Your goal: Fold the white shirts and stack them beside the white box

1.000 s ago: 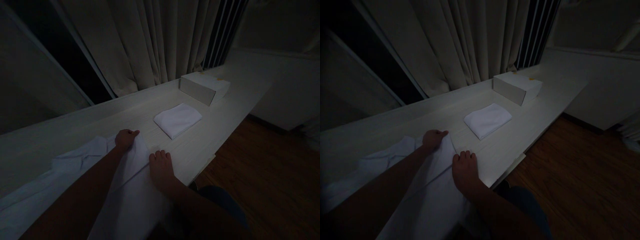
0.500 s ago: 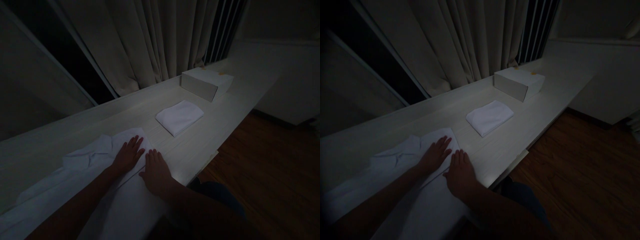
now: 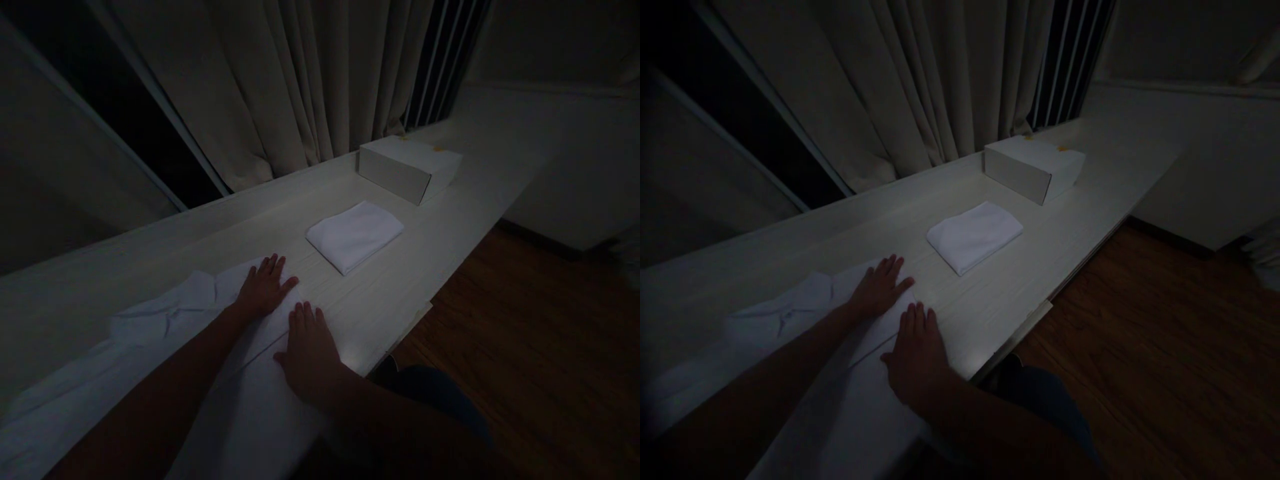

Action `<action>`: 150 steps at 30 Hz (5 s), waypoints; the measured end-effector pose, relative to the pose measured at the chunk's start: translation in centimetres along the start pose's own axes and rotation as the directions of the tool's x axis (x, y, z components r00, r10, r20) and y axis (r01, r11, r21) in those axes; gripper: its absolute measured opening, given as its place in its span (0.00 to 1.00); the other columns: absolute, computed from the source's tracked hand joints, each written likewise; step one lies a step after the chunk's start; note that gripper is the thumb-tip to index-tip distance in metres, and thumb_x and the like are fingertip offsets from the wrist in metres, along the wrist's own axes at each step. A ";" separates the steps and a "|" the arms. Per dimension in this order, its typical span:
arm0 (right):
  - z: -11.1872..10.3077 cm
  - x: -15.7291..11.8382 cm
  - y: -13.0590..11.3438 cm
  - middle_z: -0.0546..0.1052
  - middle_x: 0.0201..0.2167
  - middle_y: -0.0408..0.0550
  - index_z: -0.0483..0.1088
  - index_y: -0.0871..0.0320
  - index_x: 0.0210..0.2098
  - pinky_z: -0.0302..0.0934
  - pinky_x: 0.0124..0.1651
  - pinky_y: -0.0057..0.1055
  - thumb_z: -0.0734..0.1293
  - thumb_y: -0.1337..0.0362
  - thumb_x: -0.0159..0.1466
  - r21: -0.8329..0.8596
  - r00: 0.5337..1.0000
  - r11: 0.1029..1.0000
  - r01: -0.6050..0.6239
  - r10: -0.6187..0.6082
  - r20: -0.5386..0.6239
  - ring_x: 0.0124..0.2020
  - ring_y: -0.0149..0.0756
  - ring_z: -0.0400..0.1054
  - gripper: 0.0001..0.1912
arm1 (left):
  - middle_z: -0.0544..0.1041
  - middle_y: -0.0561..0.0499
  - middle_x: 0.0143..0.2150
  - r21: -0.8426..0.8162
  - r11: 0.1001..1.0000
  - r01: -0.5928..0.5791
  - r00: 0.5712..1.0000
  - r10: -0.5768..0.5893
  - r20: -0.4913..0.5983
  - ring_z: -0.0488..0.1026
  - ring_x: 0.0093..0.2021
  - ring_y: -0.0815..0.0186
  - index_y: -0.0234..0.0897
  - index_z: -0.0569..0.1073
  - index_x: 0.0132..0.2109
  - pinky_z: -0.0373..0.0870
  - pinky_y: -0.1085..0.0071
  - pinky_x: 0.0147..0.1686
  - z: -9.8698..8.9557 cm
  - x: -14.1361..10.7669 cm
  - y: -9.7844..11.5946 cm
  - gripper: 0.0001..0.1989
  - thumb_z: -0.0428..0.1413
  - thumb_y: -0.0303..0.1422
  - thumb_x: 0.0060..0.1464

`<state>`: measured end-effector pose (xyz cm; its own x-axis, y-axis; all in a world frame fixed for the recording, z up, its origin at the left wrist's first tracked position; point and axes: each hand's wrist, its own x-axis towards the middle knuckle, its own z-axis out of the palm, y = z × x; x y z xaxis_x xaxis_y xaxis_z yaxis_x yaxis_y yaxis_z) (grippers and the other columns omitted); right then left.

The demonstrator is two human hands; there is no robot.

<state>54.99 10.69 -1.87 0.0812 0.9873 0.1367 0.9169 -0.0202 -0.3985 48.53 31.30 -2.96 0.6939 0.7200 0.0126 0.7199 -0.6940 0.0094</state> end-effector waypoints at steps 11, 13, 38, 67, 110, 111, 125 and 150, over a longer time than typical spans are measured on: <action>-0.1 0.1 -0.9 0.64 0.61 0.68 0.65 0.73 0.58 0.36 0.67 0.60 0.63 0.60 0.65 -0.152 1.000 0.988 -0.009 0.004 -0.030 0.66 0.60 0.51 0.28 | 0.44 0.43 0.73 -0.033 0.998 0.050 0.998 -0.051 -0.044 0.41 0.71 0.49 0.34 0.45 0.71 0.44 0.49 0.65 0.2 1.7 -0.6 0.42 0.31 0.57 0.59; -0.7 0.1 -1.0 0.70 0.56 0.68 0.71 0.70 0.53 0.34 0.67 0.61 0.64 0.62 0.63 -0.190 1.000 0.982 -0.018 0.020 0.007 0.62 0.61 0.57 0.22 | 0.44 0.43 0.73 -0.039 0.998 0.051 0.998 -0.052 -0.045 0.41 0.71 0.49 0.34 0.45 0.70 0.44 0.49 0.65 0.3 1.5 -0.5 0.42 0.32 0.57 0.59; 0.7 1.0 -0.9 0.51 0.69 0.58 0.51 0.63 0.68 0.37 0.68 0.52 0.49 0.43 0.69 -0.150 0.977 0.966 0.213 -0.210 0.035 0.70 0.51 0.40 0.38 | 0.50 0.39 0.71 0.091 0.767 0.635 0.772 -0.634 -0.041 0.46 0.70 0.47 0.28 0.50 0.69 0.52 0.45 0.62 -1.6 -34.9 -13.4 0.38 0.34 0.52 0.61; 3.4 11.8 -2.5 0.49 0.69 0.62 0.49 0.68 0.68 0.36 0.68 0.46 0.42 0.42 0.69 -0.237 0.985 0.960 0.150 -0.125 0.120 0.70 0.51 0.40 0.42 | 0.51 0.31 0.70 0.095 0.769 0.632 0.764 -0.597 -0.247 0.47 0.70 0.45 0.26 0.52 0.68 0.48 0.47 0.63 1.1 -38.3 -15.5 0.43 0.35 0.55 0.57; 2.7 12.8 1.1 0.44 0.71 0.59 0.43 0.66 0.70 0.30 0.67 0.50 0.40 0.42 0.69 -0.340 0.998 0.940 0.013 0.008 0.059 0.71 0.49 0.35 0.42 | 0.51 0.36 0.71 0.043 0.773 0.633 0.770 -0.623 -0.140 0.47 0.70 0.49 0.26 0.52 0.68 0.45 0.46 0.64 0.7 -31.2 -23.8 0.46 0.34 0.58 0.55; 2.6 12.8 1.1 0.44 0.71 0.59 0.43 0.66 0.70 0.30 0.67 0.50 0.39 0.42 0.69 -0.342 0.998 0.940 0.012 0.007 0.056 0.71 0.49 0.35 0.42 | 0.51 0.36 0.71 0.038 0.768 0.640 0.763 -0.629 -0.148 0.47 0.70 0.49 0.26 0.52 0.68 0.46 0.46 0.64 0.9 -31.2 -23.8 0.46 0.35 0.58 0.55; 1.6 15.2 -1.5 0.43 0.71 0.51 0.42 0.60 0.71 0.27 0.69 0.48 0.39 0.42 0.69 -0.309 0.965 0.920 0.242 -0.194 0.179 0.71 0.44 0.32 0.39 | 0.48 0.40 0.72 0.069 0.813 0.578 0.809 -0.561 -0.176 0.43 0.71 0.49 0.33 0.48 0.70 0.42 0.46 0.64 0.0 -31.7 -22.6 0.42 0.33 0.56 0.57; 4.1 21.4 1.1 0.43 0.71 0.51 0.42 0.59 0.70 0.32 0.68 0.49 0.40 0.40 0.68 -0.329 0.964 0.914 0.238 -0.181 0.195 0.71 0.48 0.35 0.41 | 0.48 0.36 0.72 0.013 0.821 0.570 0.816 -0.564 -0.129 0.44 0.70 0.47 0.31 0.47 0.70 0.44 0.46 0.64 1.5 -25.7 -27.8 0.46 0.34 0.60 0.55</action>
<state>56.15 32.40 -3.14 -0.1635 0.9862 0.0272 0.9858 0.1644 -0.0332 10.71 32.09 -5.07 0.1578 0.9784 0.1339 0.9872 -0.1594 0.0014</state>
